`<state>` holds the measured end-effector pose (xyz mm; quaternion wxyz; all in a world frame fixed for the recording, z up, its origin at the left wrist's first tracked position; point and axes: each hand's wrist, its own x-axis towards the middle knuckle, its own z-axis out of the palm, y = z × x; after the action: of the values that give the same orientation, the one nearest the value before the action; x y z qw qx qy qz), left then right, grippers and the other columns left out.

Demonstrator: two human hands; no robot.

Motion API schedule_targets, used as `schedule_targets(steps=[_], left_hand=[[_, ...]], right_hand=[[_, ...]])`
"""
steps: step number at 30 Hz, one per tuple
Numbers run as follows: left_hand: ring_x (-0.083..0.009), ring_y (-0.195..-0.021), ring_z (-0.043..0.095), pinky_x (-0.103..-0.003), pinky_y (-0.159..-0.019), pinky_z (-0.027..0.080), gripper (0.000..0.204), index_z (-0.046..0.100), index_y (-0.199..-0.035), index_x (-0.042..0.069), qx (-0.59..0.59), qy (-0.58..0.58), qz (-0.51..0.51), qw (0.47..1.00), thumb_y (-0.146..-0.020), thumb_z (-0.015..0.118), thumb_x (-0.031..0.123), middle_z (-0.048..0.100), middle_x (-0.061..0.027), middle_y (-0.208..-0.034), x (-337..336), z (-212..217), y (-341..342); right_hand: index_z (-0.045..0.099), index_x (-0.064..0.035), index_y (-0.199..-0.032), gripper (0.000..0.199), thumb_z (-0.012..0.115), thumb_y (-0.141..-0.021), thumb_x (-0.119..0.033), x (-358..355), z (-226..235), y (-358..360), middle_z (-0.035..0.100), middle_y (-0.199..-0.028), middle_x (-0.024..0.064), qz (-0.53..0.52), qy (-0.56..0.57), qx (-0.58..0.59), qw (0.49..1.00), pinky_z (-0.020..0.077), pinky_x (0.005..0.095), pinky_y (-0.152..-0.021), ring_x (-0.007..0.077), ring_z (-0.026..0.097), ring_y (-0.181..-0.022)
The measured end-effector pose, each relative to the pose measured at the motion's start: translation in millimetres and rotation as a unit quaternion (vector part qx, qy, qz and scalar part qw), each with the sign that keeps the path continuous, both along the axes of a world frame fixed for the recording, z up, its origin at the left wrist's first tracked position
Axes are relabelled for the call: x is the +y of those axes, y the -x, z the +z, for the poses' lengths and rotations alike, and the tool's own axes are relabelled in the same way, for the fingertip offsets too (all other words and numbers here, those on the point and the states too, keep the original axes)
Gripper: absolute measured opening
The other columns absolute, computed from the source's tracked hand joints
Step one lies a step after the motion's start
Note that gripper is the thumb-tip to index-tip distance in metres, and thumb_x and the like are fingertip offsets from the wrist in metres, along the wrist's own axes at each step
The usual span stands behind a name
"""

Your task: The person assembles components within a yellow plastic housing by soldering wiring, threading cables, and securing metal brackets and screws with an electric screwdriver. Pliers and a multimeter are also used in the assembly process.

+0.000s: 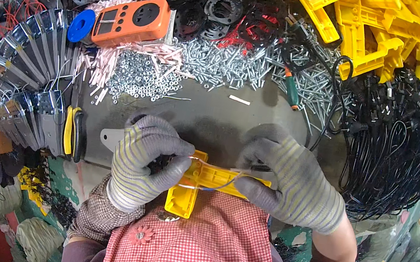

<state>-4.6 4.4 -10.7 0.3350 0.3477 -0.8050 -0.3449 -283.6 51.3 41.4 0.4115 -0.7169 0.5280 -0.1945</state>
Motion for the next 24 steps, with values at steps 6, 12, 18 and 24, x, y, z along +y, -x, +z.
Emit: schedule_targets(steps=[6, 12, 18, 24], left_hand=[[-0.0253, -0.092, 0.067, -0.04, -0.09, 0.051, 0.02, 0.077, -0.1, 0.01, 0.016, -0.031, 0.012, 0.999, -0.082, 0.083, 0.006, 0.07, -0.005, -0.093, 4, -4, -2], [-0.0306, -0.089, 0.069, -0.046, -0.079, 0.055, 0.017, 0.076, -0.091, 0.01, 0.035, 0.014, -0.032, 0.999, -0.075, 0.082, 0.011, 0.072, -0.006, -0.085, -3, -10, -3], [-0.0282, -0.093, 0.067, -0.045, -0.094, 0.047, 0.024, 0.074, -0.098, 0.012, -0.016, 0.034, -0.027, 0.999, -0.077, 0.082, 0.017, 0.071, -0.0025, -0.087, 7, -11, -4], [-0.0285, -0.095, 0.069, -0.045, -0.093, 0.05, 0.028, 0.076, -0.104, 0.01, -0.013, 0.017, -0.016, 1.0, -0.078, 0.08, 0.016, 0.073, -0.0072, -0.095, 14, -12, -5]], right_hand=[[0.069, -0.0046, -0.101, 0.016, 0.077, -0.088, -0.01, 5, -11, -6, 0.062, -0.128, 0.02, 0.043, 0.076, 0.005, 0.996, 0.0572, 0.0378, -0.092, 0.0282, 0.07, -0.105], [0.066, -0.0005, -0.108, 0.018, 0.075, -0.095, -0.008, 5, -6, -14, 0.064, -0.124, 0.0154, -0.111, -0.105, -0.167, 0.974, 0.0548, 0.0303, -0.089, 0.0142, 0.066, -0.101], [0.074, 0.0017, -0.102, 0.018, 0.081, -0.093, -0.012, 8, -5, -41, 0.072, -0.091, 0.0086, -0.168, -0.105, -0.046, 0.979, 0.0554, 0.0294, -0.077, 0.0129, 0.068, -0.084], [0.08, 0.0037, -0.107, 0.026, 0.085, -0.091, -0.017, 13, -12, -53, 0.078, -0.089, 0.0078, -0.193, -0.116, -0.083, 0.971, 0.0579, 0.0283, -0.079, 0.0102, 0.071, -0.083]])
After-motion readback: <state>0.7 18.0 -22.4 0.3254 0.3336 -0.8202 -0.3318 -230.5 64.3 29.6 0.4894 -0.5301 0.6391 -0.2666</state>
